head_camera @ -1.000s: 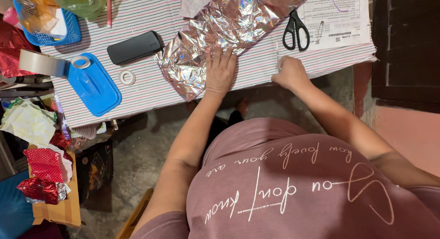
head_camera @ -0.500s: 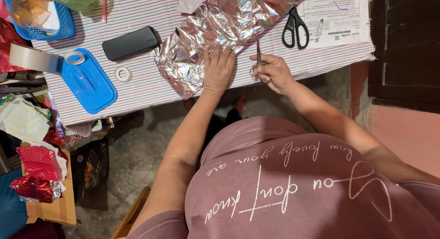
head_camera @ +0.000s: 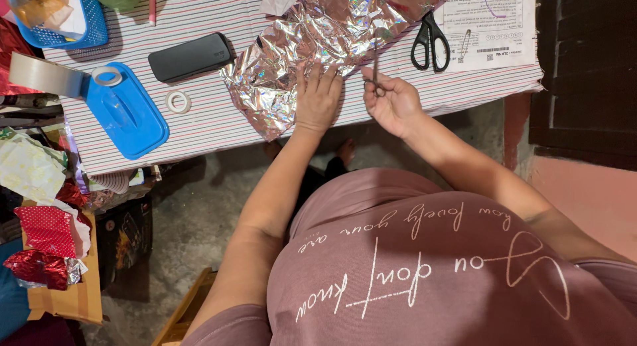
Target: The person wraps a small rectangular object in purple metallic paper. They fold the paper around the object, cut excess paper with scissors, and secure the folds with tape. The wrapped item is placed on the table with other wrapped gifts.
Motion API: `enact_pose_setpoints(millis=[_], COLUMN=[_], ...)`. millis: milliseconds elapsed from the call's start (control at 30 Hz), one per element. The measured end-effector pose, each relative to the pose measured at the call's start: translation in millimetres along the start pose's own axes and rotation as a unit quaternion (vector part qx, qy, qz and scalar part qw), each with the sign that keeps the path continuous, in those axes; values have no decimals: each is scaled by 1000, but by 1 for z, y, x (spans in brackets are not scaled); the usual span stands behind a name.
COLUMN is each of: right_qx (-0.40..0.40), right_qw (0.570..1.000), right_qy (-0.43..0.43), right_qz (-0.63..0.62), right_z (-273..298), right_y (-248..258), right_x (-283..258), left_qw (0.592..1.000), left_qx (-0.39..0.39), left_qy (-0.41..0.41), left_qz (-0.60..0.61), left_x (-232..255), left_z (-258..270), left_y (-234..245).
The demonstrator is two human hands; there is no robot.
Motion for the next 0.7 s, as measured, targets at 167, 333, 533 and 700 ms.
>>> enact_pose_setpoints(millis=[167, 333, 533, 700], right_qx=[50, -27, 90, 276], right_qw=[998, 998, 981, 914], right_qy=[7, 9, 104, 231], right_qz=[-34, 60, 134, 190], right_z=[0, 10, 14, -13], right_y=[2, 5, 29, 19], right_x=[-5, -10, 8, -3], left_qw=[1000, 992, 937, 852], left_qx=[3, 16, -143, -359], left_qy=[3, 60, 192, 222], left_qz=[11, 113, 255, 309], left_x=[4, -22, -128, -152], left_z=[-11, -38, -148, -203], left_y=[14, 25, -40, -107])
Point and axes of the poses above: each hand's wrist, its own z-axis away from the middle knuckle, its own y-axis out of the back of the hand, x = y × z, the point moved 1 cm from there along -z, towards the middle knuckle, and after that the axes turned 3 degrees about -z, right-handed, at the moved point
